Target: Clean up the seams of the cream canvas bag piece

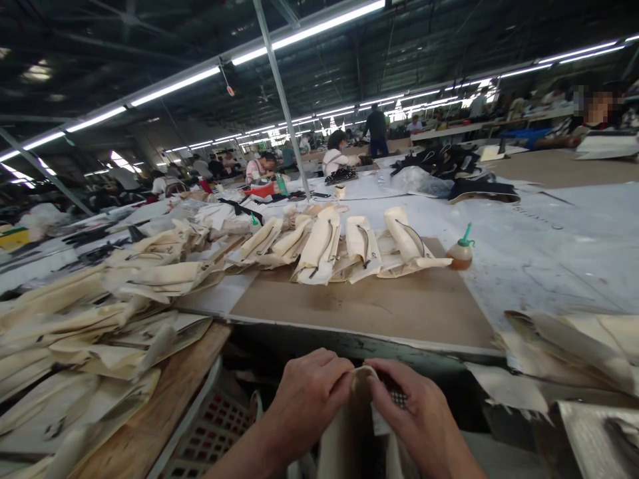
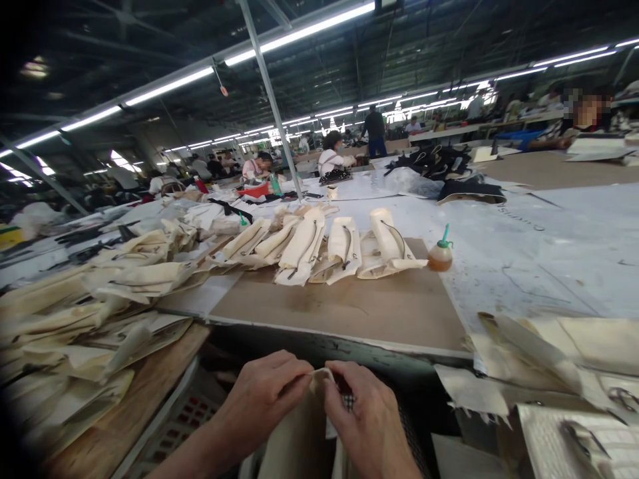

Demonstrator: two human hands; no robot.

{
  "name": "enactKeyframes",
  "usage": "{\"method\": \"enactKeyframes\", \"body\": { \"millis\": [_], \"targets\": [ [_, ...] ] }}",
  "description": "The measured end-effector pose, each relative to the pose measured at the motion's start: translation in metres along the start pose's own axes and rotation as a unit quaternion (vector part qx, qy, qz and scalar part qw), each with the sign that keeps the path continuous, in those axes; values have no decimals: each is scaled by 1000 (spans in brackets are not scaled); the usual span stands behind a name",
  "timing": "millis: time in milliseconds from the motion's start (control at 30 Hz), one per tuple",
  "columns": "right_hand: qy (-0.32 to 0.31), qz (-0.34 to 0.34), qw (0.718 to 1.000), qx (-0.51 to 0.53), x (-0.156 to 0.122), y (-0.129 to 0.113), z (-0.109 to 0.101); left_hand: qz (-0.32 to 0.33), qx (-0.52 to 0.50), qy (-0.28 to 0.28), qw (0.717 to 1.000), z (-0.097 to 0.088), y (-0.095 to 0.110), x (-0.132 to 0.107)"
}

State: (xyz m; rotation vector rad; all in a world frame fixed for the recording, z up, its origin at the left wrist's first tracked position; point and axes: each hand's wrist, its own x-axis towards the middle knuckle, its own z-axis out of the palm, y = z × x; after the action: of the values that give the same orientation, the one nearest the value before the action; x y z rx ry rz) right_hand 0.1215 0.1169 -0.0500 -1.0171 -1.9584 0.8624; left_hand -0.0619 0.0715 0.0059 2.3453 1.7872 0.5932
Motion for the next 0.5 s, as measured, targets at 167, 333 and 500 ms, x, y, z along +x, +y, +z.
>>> {"method": "enactKeyframes", "body": {
  "millis": [167,333,500],
  "targets": [
    [-27,23,999,16,3,2,0,-3,-5,23,1000,8,-2,7],
    [-46,62,995,66,7,-1,-9,-44,-10,-59,997,-2,2,16],
    [-110,121,965,205,-3,0,-19,-93,-7,-103,990,-13,6,12]
  ]
}}
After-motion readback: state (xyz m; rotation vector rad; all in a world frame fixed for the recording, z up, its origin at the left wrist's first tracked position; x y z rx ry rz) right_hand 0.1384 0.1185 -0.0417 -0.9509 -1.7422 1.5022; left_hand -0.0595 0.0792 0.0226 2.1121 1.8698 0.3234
